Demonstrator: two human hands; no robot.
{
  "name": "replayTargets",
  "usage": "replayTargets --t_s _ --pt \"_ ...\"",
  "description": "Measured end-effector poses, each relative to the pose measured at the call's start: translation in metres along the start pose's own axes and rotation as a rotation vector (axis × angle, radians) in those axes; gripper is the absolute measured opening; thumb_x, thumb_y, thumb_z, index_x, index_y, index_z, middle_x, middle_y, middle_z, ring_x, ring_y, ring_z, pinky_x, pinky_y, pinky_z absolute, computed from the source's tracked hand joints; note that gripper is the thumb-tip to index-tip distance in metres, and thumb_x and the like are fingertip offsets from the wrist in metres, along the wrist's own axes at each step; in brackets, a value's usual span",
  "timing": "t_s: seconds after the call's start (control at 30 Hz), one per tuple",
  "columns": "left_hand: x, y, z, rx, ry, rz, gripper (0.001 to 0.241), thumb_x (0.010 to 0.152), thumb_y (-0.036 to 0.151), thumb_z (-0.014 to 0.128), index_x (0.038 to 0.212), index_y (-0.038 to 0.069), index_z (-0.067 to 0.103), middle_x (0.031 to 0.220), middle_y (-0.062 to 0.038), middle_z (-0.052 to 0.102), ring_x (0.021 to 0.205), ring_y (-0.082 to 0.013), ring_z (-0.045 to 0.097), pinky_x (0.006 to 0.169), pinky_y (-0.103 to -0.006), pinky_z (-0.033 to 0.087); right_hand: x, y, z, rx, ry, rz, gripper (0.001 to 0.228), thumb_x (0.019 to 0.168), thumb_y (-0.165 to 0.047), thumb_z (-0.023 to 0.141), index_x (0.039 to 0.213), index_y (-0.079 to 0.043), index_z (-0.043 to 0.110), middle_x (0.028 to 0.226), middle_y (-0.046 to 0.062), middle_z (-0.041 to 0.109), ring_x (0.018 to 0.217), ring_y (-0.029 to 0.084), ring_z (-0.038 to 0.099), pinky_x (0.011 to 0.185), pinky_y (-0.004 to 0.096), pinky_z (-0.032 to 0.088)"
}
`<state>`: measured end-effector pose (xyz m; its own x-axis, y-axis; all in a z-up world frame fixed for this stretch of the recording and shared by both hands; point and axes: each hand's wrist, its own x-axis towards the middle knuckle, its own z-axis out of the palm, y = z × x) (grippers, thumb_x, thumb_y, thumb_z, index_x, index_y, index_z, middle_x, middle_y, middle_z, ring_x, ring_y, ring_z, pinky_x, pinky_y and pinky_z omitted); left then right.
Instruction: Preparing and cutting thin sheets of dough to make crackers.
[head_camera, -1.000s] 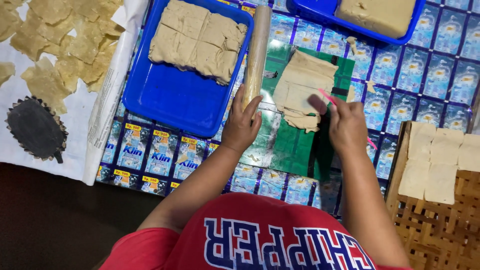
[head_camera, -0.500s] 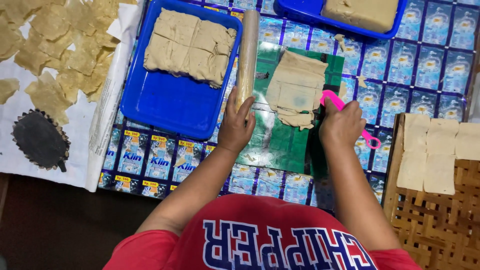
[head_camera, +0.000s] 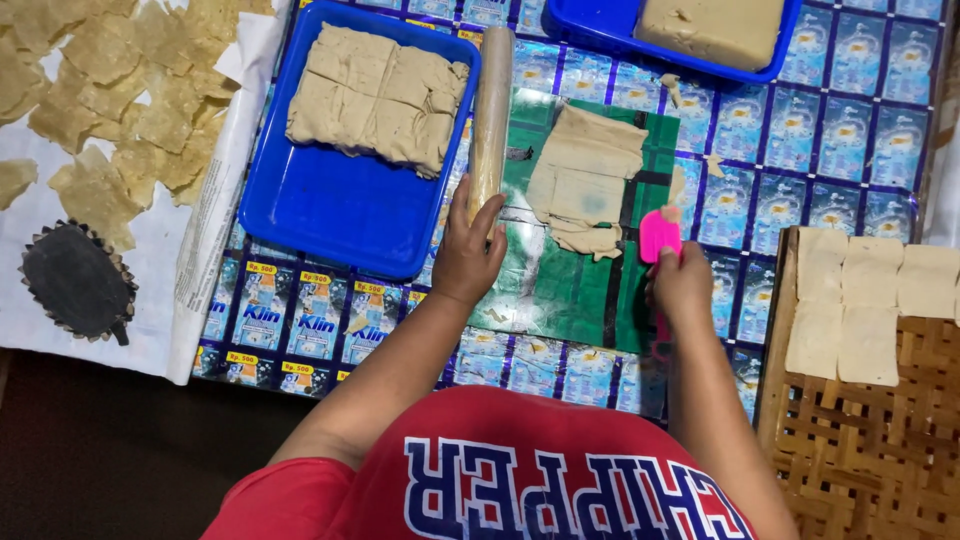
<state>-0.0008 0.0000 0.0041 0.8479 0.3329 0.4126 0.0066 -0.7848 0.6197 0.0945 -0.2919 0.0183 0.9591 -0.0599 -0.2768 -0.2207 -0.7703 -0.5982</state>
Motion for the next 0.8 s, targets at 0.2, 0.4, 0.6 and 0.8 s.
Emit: replayTargets --t_s 0.2,0.4,0.6,0.8 --pt "-0.002 0.002 0.000 0.016 0.006 0.012 0.042 0.100 0.018 0.060 0.141 0.026 0.057 0.158 -0.023 0.034 0.138 -0.0458 0.050 0.104 -0.0556 0.051 -0.047 -0.014 0.035 -0.003 -0.016 0.024 0.023 0.107 -0.024 0.053 0.107 -0.005 0.064 0.082 0.024 0.071 0.102 0.050 0.068 0.086 0.061 0.052" --pt "0.001 0.007 -0.008 -0.026 -0.047 -0.026 0.041 0.102 0.016 0.057 0.142 0.025 0.055 0.160 -0.024 0.030 0.138 -0.0482 0.048 0.103 -0.0584 0.053 -0.089 -0.053 0.049 -0.275 -0.004 -0.384 0.016 0.109 -0.025 0.046 0.108 -0.011 0.053 0.094 0.028 0.065 0.090 0.053 0.069 0.073 0.061 0.058" --pt "0.001 0.007 -0.010 -0.027 -0.061 -0.036 0.042 0.102 0.018 0.057 0.143 0.026 0.054 0.161 -0.023 0.029 0.140 -0.0477 0.047 0.104 -0.0581 0.052 -0.050 -0.001 0.063 -0.064 -0.047 -0.029 0.025 0.108 -0.030 0.049 0.109 -0.006 0.053 0.092 0.031 0.069 0.100 0.056 0.065 0.082 0.065 0.053" --pt "-0.002 0.001 -0.004 -0.010 -0.045 -0.019 0.042 0.102 0.021 0.058 0.143 0.026 0.054 0.162 -0.023 0.028 0.141 -0.0457 0.046 0.107 -0.0557 0.050 -0.081 -0.075 0.072 -0.101 -0.125 -0.152 0.020 0.105 -0.025 0.046 0.112 -0.007 0.054 0.092 0.031 0.070 0.095 0.055 0.068 0.077 0.065 0.052"
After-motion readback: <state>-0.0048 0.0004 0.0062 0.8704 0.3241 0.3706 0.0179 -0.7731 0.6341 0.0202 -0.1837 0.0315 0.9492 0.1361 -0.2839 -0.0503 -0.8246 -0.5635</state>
